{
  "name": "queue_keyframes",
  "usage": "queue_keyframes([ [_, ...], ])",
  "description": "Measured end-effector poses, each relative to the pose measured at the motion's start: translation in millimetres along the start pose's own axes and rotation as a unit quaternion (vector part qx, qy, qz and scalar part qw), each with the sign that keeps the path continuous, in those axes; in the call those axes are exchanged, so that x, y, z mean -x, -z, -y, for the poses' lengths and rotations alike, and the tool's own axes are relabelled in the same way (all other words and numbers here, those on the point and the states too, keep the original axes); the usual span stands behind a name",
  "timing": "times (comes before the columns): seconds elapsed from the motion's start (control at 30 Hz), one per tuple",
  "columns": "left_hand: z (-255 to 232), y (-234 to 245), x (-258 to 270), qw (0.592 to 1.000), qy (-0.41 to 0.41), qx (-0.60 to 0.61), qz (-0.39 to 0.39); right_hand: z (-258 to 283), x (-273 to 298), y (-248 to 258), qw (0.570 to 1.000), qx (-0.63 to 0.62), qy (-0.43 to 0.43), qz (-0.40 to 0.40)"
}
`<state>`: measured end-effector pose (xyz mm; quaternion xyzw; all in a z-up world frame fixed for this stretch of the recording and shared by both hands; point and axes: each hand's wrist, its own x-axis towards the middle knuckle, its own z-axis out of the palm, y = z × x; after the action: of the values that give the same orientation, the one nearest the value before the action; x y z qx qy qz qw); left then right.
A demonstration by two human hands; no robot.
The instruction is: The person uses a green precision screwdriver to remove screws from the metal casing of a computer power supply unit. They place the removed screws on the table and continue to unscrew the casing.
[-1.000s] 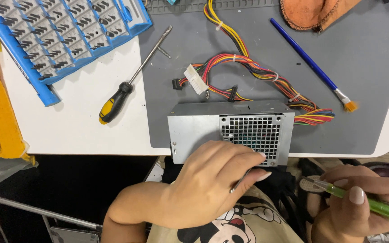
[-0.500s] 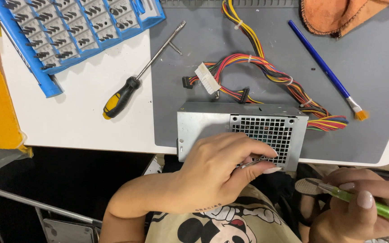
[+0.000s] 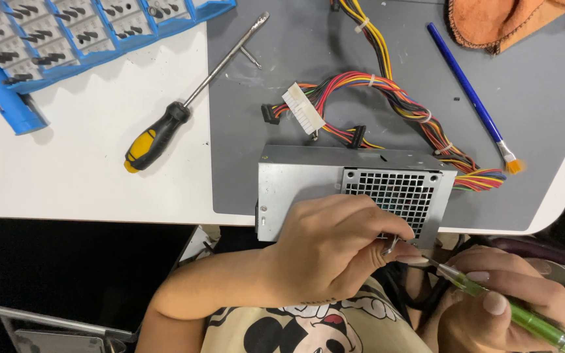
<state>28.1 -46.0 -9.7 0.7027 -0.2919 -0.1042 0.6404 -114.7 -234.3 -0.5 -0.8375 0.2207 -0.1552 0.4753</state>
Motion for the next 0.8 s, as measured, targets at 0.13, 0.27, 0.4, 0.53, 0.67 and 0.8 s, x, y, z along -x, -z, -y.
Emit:
queue_keyframes([
  [0.13, 4, -2, 4, 1.000, 0.014, 0.001, 0.015, -7, -12, 11, 0.994, 0.044, 0.063, 0.077],
  [0.27, 6, -1, 3, 1.000, -0.004, 0.013, 0.009, -17, -23, 40, 0.975, 0.088, 0.087, 0.182],
  [0.4, 8, -7, 4, 1.000, -0.007, 0.008, -0.026, 6, -25, 31, 0.978, 0.084, 0.100, 0.163],
  [0.53, 6, -7, 1, 1.000, 0.025, 0.007, -0.001, 47, -38, 30, 0.971, 0.140, 0.023, 0.190],
  [0.67, 11, -13, 1, 0.997, -0.038, 0.000, -0.067, 78, -60, 40, 0.891, 0.248, 0.108, 0.365],
  [0.8, 15, -23, 1, 0.993, -0.054, -0.026, -0.106, 87, -66, 58, 0.785, 0.317, 0.141, 0.513],
])
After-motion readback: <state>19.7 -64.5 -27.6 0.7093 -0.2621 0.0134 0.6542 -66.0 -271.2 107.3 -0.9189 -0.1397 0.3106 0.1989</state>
